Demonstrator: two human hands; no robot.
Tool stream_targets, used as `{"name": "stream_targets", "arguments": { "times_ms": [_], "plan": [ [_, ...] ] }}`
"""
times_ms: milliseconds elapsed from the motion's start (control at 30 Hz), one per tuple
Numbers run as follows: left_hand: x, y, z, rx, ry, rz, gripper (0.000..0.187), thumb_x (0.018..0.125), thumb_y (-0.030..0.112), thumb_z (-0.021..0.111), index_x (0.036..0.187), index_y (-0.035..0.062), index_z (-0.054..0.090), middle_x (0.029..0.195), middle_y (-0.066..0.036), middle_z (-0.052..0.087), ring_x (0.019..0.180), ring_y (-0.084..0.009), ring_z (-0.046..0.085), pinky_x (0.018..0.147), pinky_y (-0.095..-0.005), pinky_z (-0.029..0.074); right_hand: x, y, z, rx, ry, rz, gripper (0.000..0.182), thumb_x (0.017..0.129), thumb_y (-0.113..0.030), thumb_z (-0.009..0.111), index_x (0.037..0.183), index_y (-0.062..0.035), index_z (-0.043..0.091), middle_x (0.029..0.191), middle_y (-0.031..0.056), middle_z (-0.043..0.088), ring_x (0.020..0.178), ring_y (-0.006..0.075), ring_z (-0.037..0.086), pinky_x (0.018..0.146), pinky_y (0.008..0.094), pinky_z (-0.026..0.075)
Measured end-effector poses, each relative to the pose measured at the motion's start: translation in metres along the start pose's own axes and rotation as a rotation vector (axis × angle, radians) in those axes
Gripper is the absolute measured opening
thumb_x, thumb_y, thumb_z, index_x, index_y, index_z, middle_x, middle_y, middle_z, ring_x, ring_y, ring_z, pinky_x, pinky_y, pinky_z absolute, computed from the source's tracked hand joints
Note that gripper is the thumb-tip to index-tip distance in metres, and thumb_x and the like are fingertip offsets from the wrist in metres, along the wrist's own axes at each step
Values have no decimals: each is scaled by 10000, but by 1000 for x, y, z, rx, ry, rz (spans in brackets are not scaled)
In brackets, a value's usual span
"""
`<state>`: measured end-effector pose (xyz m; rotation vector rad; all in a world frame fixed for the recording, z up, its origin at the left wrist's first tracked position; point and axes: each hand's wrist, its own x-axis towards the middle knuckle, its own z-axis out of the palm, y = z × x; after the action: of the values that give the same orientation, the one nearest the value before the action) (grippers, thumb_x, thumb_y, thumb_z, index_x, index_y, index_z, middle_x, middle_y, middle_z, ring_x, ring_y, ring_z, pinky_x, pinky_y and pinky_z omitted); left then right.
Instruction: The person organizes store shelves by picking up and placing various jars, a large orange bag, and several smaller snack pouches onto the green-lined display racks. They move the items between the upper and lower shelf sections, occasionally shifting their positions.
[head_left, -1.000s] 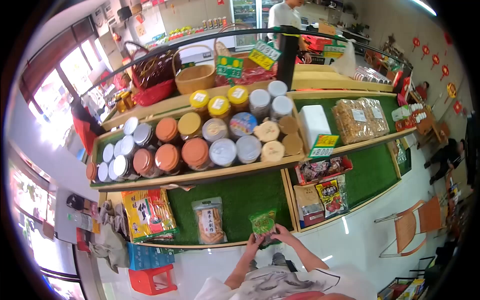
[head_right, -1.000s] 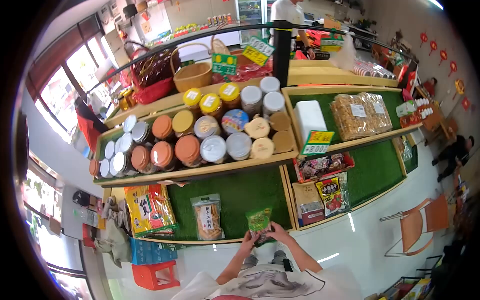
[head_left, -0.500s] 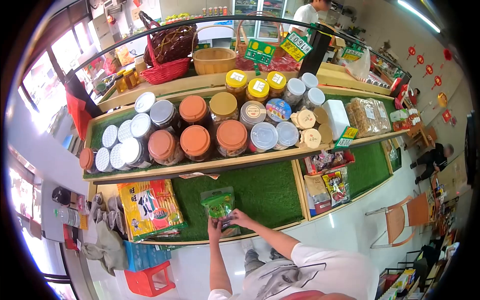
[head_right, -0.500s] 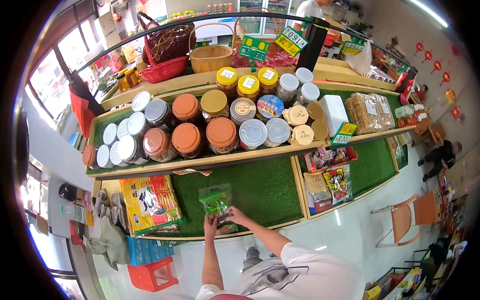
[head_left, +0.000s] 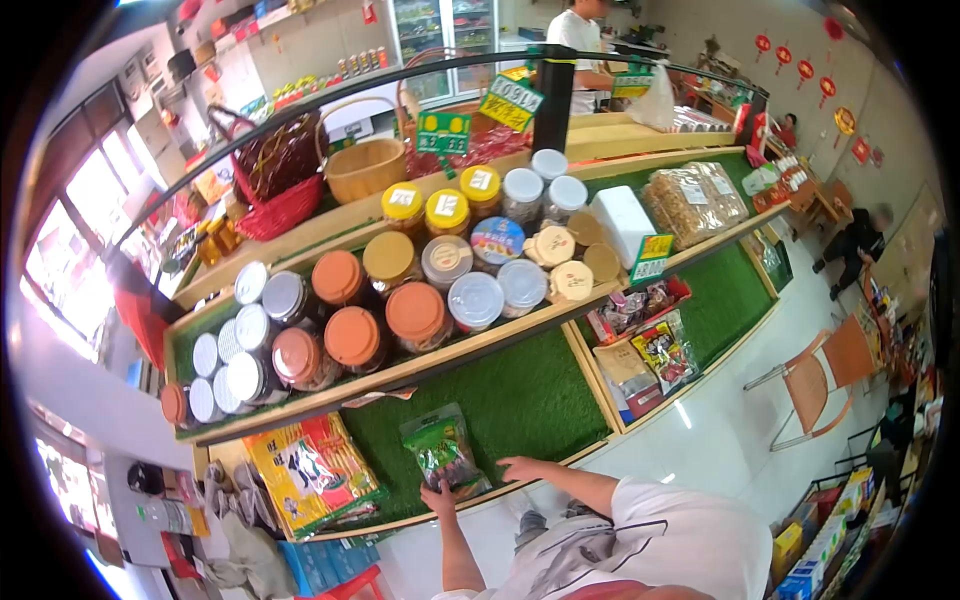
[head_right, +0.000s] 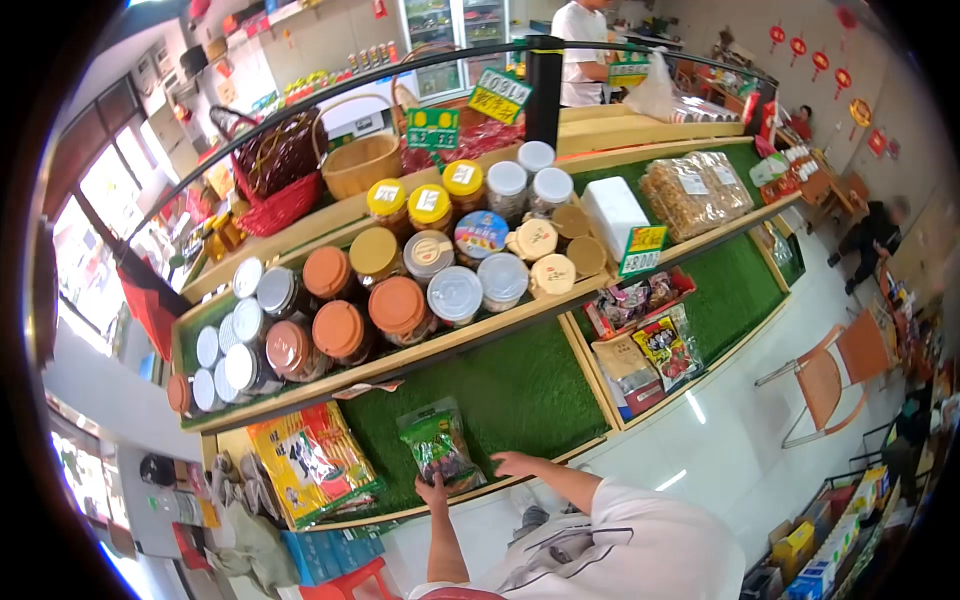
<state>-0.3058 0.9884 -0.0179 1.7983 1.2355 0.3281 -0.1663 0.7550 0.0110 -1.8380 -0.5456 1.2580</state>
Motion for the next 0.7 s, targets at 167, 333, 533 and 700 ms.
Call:
{"name": "stream_targets", "arguments": {
  "times_ms": [167, 333, 533, 700],
  "plan": [
    [-54, 44, 9, 341, 368, -7, 801, 771, 224, 718, 1424, -17, 320, 1311, -259, 412, 1190, -441, 428, 998, -528, 365, -105, 69, -51, -69, 296, 145, 538, 822, -261, 682, 1320, -94, 565, 1021, 94, 729, 946, 219, 683, 842, 347, 537],
    [-96, 72, 57, 360, 249, 203, 589, 777, 151, 631, 1277, -60, 400, 1151, -243, 463, 1039, -429, 462, 911, -524, 367, -194, 166, -100, 410, 1032, 163, 379, 794, -141, 667, 1160, -42, 641, 839, 99, 703, 703, 185, 687, 617, 316, 556],
    [-168, 134, 142, 247, -271, 627, 394, 782, 50, 631, 1145, -11, 491, 1045, -197, 504, 981, -372, 499, 871, -482, 407, -253, 223, -197, 338, 1571, 321, 378, 794, -125, 657, 1155, -42, 583, 990, 177, 650, 906, 298, 644, 740, 404, 512],
    [-224, 202, 256, 309, -617, 842, 405, 854, 138, 646, 1212, -2, 516, 1129, -214, 544, 1081, -394, 522, 945, -479, 433, -274, 228, -317, 29, 1722, 343, 604, 809, -199, 686, 1353, -60, 463, 1364, 269, 464, 1217, 429, 476, 1029, 476, 395]
  ]
}}
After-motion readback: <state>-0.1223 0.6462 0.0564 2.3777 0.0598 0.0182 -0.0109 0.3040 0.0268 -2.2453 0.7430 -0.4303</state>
